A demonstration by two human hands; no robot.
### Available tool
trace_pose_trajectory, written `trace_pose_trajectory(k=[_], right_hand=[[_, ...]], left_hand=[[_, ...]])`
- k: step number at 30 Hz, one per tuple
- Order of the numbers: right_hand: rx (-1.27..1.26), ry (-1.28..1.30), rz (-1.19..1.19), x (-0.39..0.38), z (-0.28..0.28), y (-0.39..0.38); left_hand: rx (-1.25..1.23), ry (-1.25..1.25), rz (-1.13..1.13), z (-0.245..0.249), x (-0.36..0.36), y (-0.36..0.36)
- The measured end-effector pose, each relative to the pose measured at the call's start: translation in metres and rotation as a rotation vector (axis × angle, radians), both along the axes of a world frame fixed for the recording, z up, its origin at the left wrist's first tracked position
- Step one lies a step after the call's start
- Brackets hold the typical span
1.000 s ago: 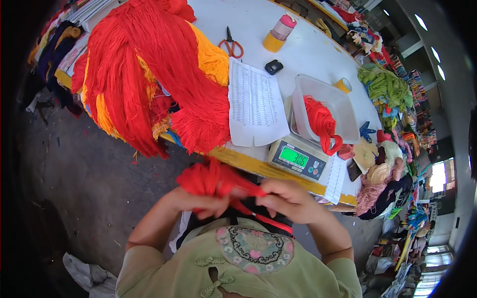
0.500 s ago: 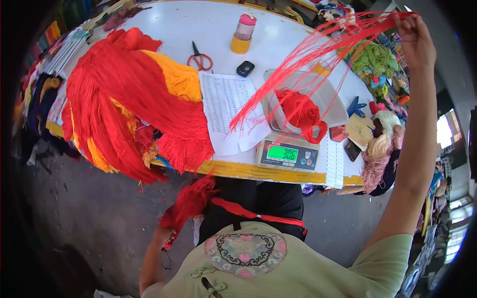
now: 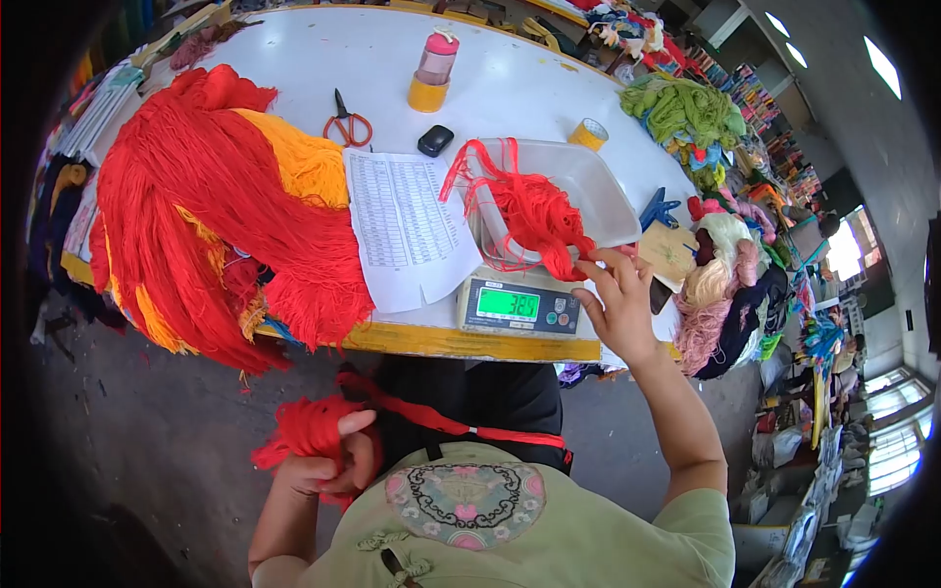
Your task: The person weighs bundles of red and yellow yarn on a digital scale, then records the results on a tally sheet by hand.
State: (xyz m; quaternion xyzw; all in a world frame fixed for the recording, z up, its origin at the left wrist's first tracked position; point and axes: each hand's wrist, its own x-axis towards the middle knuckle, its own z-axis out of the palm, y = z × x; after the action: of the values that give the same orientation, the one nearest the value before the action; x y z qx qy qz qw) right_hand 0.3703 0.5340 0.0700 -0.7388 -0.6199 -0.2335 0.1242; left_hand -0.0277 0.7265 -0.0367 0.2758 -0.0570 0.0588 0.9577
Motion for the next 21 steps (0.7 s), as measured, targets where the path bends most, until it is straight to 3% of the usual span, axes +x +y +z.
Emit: trace_pose_trajectory(k=[7,12,14,15,17,18,19,20,21], right_hand=[[0.069,0.084,-0.108,-0.008,-0.018,0.007],[0.164,0.165,-0.126,-0.011,-0.027,0.011],[0.386,0.535,-0.099,0.006,-0.019,-0.016],[0.591,0.956,-0.249,0.012,-0.009,-0.038],[1.047,1.413,-0.089,0.036,0.035,-0.108],[1.118,1.145,0.027,0.027,0.067,-0.131],[1.238,0.817,-0.144,0.033,0.077,-0.181],[1.124,0.159,-0.687,0.020,0.093,-0.213],[1.485,0.274,-0.482,-0.005,0.114,-0.203]], left_hand=[[0.492,-0.126,-0.060,0.023,0.076,-0.022],[0.657,0.082,0.087,0.038,0.105,-0.038],[0.723,0.125,0.189,0.030,0.103,-0.029],[0.607,0.206,0.281,0.018,0.100,-0.027],[0.405,0.221,0.495,0.015,0.094,-0.013],[0.222,0.183,0.475,0.003,0.088,0.000],[0.055,-0.010,0.407,0.001,0.086,0.009],[-0.116,-0.199,0.337,0.005,0.089,0.014],[-0.110,-0.202,0.302,0.022,0.096,0.012]])
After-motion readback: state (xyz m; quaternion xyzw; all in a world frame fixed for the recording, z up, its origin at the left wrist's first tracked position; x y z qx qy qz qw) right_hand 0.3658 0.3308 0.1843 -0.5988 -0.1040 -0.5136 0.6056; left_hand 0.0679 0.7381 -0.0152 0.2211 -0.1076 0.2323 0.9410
